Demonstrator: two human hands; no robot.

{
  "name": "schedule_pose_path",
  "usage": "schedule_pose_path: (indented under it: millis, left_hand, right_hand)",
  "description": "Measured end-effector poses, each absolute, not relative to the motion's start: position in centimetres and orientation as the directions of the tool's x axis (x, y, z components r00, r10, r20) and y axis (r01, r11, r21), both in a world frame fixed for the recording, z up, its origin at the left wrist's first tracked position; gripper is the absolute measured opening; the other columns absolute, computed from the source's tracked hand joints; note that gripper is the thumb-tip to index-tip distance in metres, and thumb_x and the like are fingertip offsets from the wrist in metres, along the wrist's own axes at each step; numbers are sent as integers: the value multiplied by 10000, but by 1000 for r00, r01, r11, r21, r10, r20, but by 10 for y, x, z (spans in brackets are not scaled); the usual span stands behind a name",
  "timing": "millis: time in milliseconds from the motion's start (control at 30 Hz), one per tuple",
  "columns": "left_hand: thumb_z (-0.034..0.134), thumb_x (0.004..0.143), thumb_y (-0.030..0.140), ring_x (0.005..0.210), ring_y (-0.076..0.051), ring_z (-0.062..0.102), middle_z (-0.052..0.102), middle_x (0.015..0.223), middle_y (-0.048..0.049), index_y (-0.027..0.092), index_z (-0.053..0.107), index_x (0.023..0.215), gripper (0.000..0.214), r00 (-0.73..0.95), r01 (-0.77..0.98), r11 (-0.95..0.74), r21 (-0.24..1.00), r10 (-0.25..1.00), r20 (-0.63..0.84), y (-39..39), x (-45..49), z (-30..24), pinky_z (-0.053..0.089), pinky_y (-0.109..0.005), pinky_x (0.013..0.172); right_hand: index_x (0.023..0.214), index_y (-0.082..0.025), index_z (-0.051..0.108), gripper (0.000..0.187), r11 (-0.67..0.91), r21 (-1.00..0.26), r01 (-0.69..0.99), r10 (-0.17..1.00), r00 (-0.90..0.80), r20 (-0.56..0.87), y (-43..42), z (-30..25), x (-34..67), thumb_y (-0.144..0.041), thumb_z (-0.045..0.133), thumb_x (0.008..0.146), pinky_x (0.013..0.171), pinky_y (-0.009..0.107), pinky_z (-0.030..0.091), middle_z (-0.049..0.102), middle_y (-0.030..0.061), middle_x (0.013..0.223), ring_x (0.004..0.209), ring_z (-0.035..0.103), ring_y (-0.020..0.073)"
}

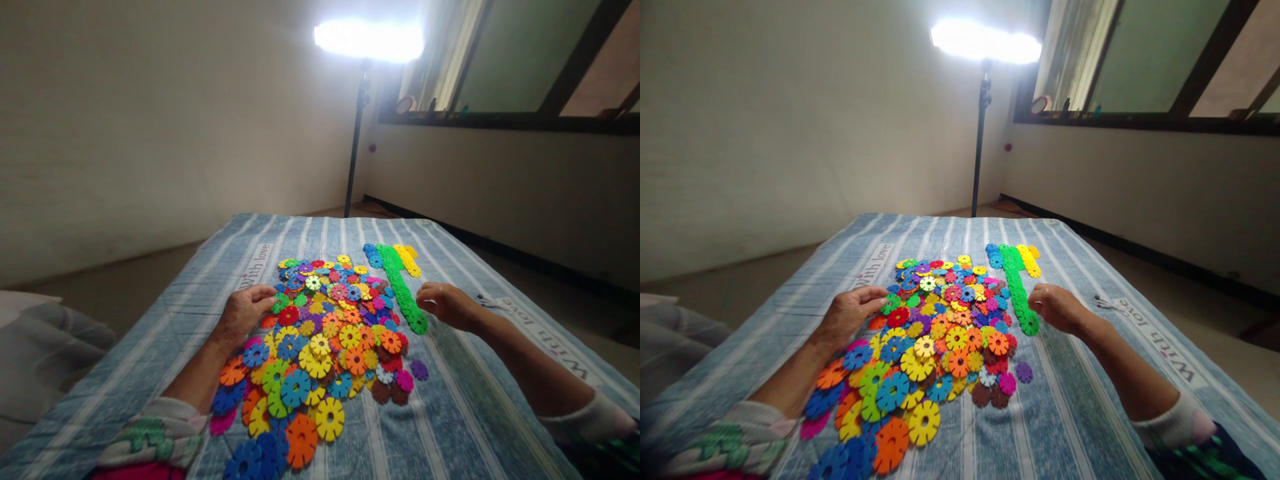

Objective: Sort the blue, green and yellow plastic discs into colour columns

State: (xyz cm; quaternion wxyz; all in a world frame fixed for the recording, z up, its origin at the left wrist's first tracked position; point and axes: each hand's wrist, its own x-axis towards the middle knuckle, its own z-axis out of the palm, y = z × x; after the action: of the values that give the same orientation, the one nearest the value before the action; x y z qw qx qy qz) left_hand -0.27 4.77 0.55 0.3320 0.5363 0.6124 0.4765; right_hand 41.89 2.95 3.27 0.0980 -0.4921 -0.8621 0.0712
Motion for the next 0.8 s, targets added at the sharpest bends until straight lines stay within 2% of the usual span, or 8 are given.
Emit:
schedule_pose_path:
  millis: [267, 467, 667, 800]
  left_hand:
    - [700, 527, 300, 625, -182, 654, 729, 699, -36, 157, 694, 748, 263, -217, 289, -54, 956, 969, 121, 45, -1, 10, 522, -284, 600]
    - [701, 562, 296, 634, -172, 649, 728, 707, -15, 167, 700, 790, 262, -155, 333, -94, 938, 976, 153, 38, 12, 25, 525, -278, 603]
    - [686, 630, 341, 722, -190, 675, 739, 785, -25, 169, 706, 824, 261, 24, 346, -179, 921, 983, 182, 28, 31, 37, 553, -301, 711]
    - [673, 655, 393, 779, -216, 674, 742, 814, -33, 170, 716, 830, 287, 112, 376, -236, 896, 971, 209, 20, 46, 42, 553, -325, 750]
  right_hand:
    - [727, -181, 633, 182, 597, -307, 741, 802, -535, 268, 20, 40, 369, -181, 515, 866, 678, 257, 439, 643, 45, 788, 715, 590, 143]
    - [735, -169, 648, 166, 675, -376, 635, 738, -591, 326, 17, 43, 304, -162, 533, 855, 632, 241, 414, 643, 38, 768, 676, 568, 124]
    - [912, -194, 684, 127, 576, -481, 661, 817, -488, 307, 24, 49, 252, -214, 580, 841, 665, 250, 415, 700, 52, 876, 743, 596, 154]
    - [900, -213, 697, 138, 524, -522, 673, 850, -455, 267, 29, 50, 234, -230, 571, 845, 570, 208, 367, 683, 7, 737, 637, 560, 130]
